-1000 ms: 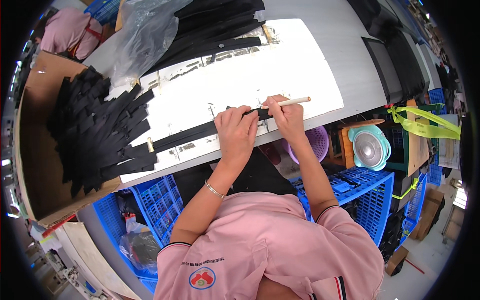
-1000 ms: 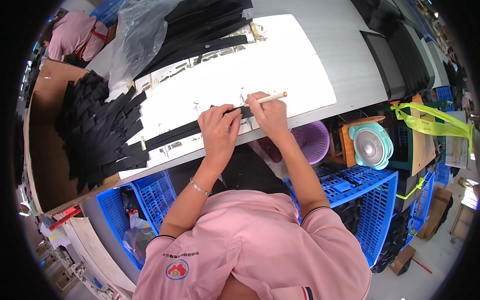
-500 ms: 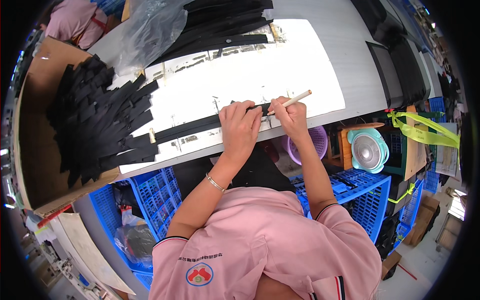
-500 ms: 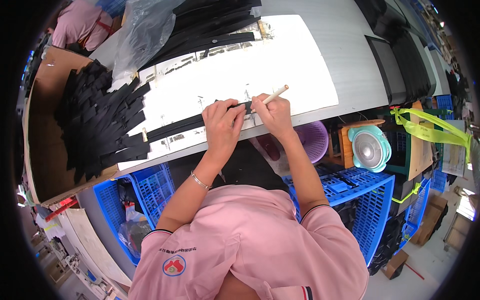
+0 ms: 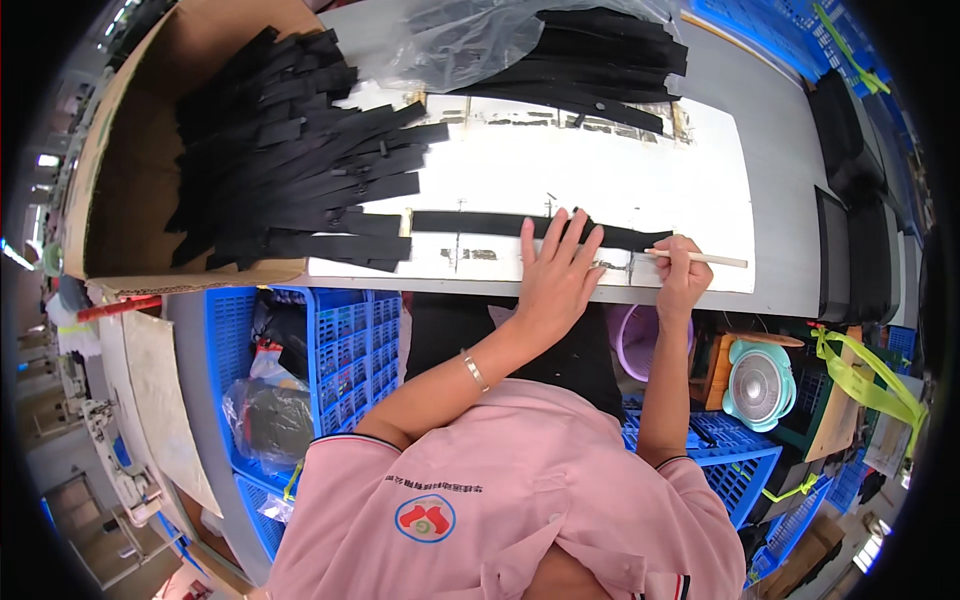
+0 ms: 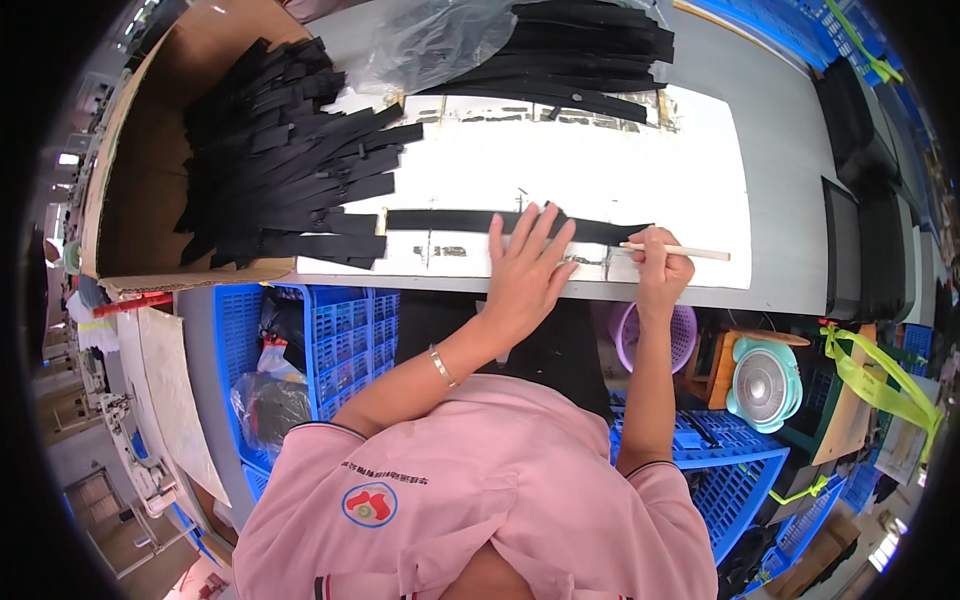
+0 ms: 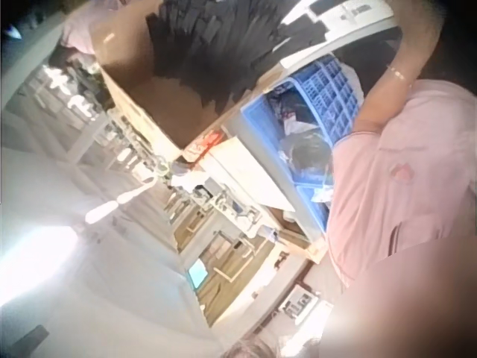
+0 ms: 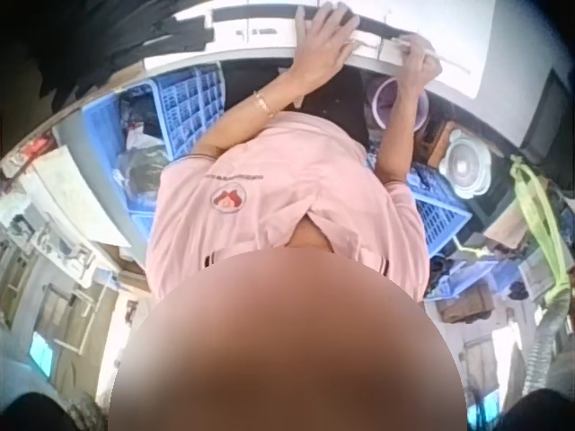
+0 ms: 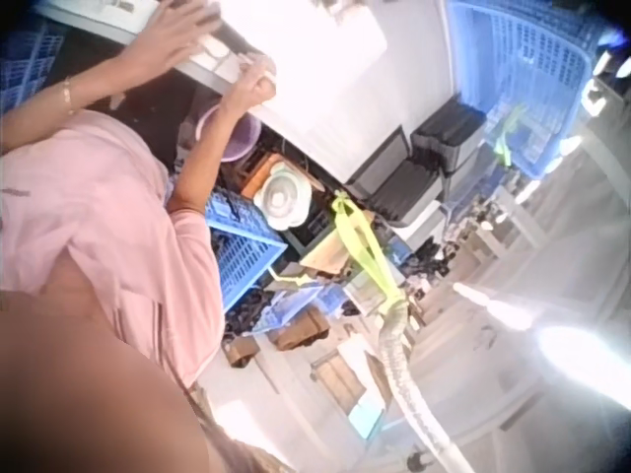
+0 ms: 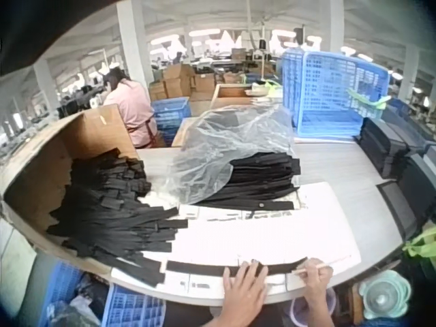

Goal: The recorder uses a white pen to mark specific points on black zippers aligned on a template on a workbench.

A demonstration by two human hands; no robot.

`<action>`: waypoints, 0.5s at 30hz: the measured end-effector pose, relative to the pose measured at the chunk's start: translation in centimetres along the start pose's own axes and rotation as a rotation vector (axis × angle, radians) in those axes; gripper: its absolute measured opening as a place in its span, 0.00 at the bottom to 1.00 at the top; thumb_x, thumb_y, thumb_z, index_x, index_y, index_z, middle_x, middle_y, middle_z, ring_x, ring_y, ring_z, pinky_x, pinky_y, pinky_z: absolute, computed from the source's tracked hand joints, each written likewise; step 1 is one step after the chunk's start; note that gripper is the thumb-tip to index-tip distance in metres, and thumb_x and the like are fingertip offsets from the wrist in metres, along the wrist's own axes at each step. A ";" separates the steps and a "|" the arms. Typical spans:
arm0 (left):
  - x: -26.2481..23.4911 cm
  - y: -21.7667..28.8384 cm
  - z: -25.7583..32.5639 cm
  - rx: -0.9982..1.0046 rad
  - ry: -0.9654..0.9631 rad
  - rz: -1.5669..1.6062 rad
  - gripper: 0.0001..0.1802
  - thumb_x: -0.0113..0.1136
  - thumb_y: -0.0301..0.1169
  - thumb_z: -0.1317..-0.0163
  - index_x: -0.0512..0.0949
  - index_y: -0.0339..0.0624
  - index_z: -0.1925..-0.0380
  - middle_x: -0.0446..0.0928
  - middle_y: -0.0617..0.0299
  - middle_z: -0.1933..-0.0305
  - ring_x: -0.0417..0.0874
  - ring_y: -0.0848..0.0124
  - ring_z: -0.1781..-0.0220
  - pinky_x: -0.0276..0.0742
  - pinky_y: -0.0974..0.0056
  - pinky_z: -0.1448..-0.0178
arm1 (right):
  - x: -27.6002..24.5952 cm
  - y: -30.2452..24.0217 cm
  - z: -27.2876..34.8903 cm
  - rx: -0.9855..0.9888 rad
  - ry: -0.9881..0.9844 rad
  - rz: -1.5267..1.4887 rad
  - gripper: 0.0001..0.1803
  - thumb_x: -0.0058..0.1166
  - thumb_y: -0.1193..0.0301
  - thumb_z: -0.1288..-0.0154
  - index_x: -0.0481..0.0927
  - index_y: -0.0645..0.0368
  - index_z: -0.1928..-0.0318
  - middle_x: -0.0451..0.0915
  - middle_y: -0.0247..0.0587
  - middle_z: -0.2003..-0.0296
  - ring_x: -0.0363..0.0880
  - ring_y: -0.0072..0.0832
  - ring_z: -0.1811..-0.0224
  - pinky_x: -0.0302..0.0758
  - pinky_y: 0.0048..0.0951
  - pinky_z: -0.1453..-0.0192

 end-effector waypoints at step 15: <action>-10.1 -9.0 4.6 -0.145 0.137 -0.078 0.26 0.56 0.18 0.40 0.80 0.41 0.40 0.73 0.49 0.29 0.66 0.49 0.22 0.44 0.35 0.17 | 0.4 0.1 -0.4 0.048 0.027 0.030 0.17 0.56 0.64 0.22 0.87 0.63 0.65 0.77 0.29 0.79 0.65 0.11 0.80 0.59 0.16 0.76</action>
Point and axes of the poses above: each hand's wrist, its own z-axis away from the middle knuckle, its own x-axis out of the palm, y = z × x, the point moved 3 cm from there along -z, towards the middle knuckle
